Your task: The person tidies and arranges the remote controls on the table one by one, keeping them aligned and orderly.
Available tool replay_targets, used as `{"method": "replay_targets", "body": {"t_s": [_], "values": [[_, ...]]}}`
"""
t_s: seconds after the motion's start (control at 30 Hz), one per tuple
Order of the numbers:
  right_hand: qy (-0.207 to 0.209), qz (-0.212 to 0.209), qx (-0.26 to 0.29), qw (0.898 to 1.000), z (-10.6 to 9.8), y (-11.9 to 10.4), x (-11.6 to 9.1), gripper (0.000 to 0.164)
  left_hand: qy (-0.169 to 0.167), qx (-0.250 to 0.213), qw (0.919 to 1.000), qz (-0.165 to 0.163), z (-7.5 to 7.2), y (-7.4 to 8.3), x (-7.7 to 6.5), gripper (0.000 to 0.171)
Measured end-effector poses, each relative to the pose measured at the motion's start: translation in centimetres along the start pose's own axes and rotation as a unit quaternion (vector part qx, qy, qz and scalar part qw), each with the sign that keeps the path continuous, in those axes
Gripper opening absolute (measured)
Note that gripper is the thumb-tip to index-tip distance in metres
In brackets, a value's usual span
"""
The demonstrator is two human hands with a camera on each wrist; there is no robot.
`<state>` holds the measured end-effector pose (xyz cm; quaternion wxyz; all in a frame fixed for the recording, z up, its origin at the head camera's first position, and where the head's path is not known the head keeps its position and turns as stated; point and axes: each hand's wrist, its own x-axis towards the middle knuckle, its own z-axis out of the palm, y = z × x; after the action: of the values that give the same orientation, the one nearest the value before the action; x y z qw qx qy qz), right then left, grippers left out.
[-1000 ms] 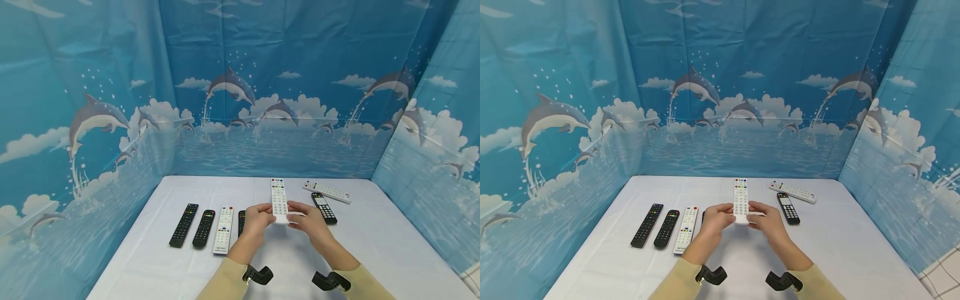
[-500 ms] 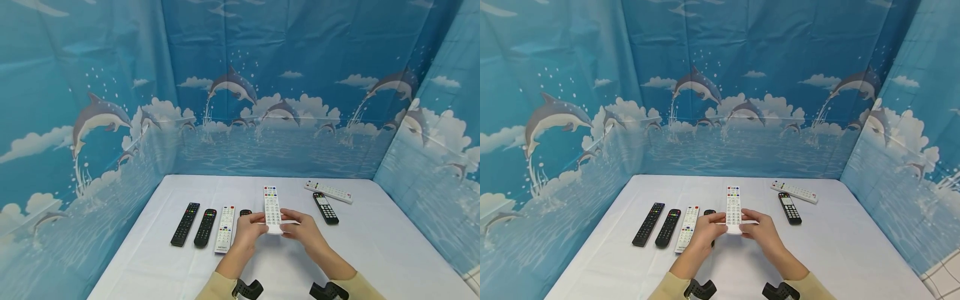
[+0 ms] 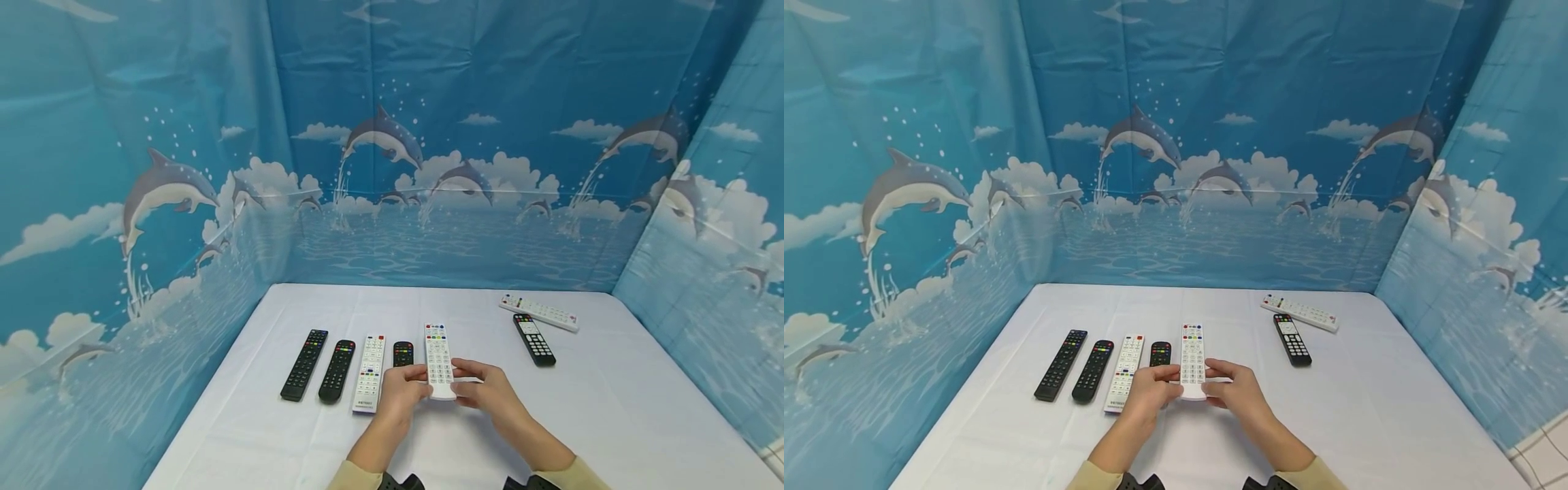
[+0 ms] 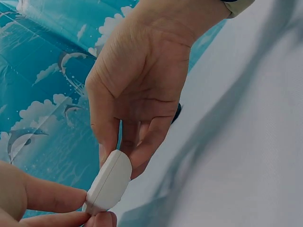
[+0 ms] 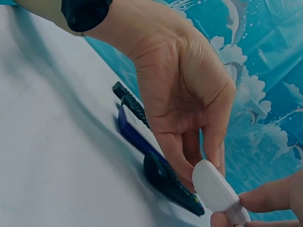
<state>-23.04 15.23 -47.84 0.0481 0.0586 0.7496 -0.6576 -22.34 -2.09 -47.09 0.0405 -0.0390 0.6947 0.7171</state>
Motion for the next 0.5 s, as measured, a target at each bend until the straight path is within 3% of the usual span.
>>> {"method": "replay_targets", "body": {"t_s": [0.5], "values": [[-0.012, 0.030, 0.024, 0.999, 0.3, 1.2, 0.3, 0.051, 0.004, 0.053, 0.9984, 0.021, -0.6, -0.7, 0.0, 0.030]]}}
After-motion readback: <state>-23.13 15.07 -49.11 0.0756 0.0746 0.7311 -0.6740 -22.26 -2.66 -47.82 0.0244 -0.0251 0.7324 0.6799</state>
